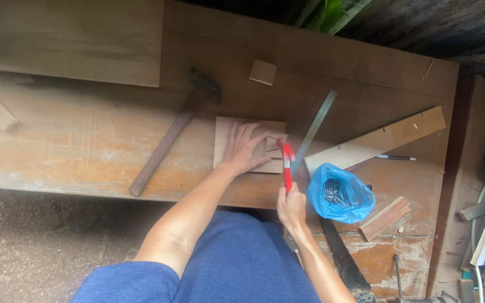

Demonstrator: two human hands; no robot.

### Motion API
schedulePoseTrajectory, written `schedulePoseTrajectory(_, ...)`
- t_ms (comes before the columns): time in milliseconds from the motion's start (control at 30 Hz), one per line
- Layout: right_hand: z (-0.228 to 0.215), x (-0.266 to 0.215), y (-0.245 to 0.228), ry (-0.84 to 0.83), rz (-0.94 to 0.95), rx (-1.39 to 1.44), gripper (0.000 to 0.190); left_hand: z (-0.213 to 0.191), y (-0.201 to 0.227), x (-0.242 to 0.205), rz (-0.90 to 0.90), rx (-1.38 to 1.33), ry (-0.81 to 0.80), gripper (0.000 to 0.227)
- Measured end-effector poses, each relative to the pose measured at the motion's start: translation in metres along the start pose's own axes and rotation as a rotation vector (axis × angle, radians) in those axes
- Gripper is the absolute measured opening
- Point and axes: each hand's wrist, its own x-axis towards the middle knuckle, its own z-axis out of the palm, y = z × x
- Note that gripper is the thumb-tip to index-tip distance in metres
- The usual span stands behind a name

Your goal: The person places nails on a small wooden board and hammers them in one by one. They repeatedly reposition the board and continue driving nails until the board is fully fastened.

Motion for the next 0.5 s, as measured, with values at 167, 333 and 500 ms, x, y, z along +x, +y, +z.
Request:
schedulePoseTrajectory(167,-0.017,-0.016,0.002,0.142,0.019,0.185,0.032,0.007,-0.001,-0.001,-0.008,0.009,-0.013,0.079)
schedulePoseTrajectory(333,-0.002,-0.01,0.001,0.053,0.072,0.155,0.022,0.005,0.0,0.005,-0.017,0.037,-0.046,0.087)
schedulePoseTrajectory(500,0.004,-0.013,0.007,-0.021,0.256,0.202,0.027,-0.01,0.001,0.011,-0.056,0.179,-0.305,0.13)
